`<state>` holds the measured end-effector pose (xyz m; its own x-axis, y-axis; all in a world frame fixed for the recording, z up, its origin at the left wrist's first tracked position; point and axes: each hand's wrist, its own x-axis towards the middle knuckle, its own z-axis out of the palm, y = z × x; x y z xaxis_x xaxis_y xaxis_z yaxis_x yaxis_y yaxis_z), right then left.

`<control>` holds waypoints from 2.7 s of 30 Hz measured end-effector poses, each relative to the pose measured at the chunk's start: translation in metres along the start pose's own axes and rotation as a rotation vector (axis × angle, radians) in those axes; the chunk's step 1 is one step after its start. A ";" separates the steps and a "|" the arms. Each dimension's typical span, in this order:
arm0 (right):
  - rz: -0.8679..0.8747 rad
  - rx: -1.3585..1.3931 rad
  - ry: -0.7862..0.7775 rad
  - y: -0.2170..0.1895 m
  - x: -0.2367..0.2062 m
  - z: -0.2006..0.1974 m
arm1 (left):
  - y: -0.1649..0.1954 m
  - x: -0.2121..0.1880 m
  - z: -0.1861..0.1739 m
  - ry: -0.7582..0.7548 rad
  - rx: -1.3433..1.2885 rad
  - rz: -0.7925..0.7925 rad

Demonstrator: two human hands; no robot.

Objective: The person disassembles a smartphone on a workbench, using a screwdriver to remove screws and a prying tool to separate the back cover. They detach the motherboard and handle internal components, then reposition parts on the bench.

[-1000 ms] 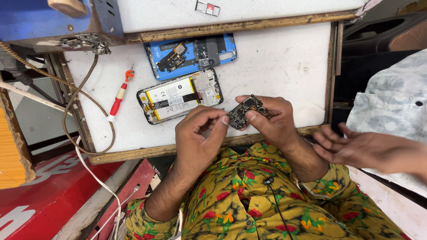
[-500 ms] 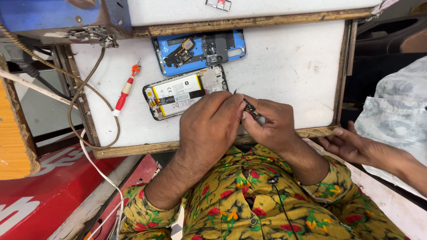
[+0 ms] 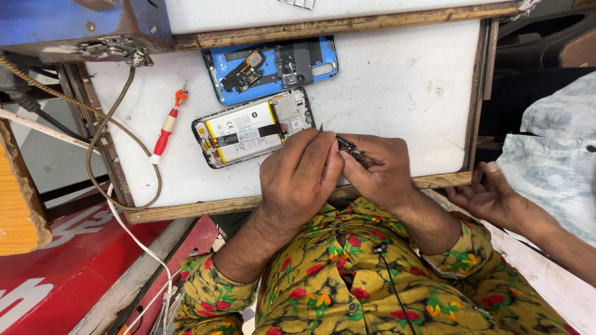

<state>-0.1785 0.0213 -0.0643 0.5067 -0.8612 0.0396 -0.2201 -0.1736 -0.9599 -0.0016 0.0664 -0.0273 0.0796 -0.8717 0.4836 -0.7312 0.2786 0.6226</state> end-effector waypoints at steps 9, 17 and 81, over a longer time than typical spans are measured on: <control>0.232 0.410 0.043 0.007 -0.001 -0.010 | -0.007 -0.007 0.001 0.061 -0.368 -0.260; 0.181 0.663 -0.058 0.025 -0.010 -0.016 | -0.024 -0.010 -0.018 0.033 -0.488 -0.410; 0.252 0.684 -0.185 0.034 0.014 -0.003 | -0.016 0.175 -0.060 -0.055 0.010 0.212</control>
<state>-0.1810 0.0023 -0.0956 0.6545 -0.7308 -0.1938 0.1881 0.4056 -0.8945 0.0643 -0.0660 0.0844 -0.1132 -0.8149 0.5685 -0.7342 0.4541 0.5047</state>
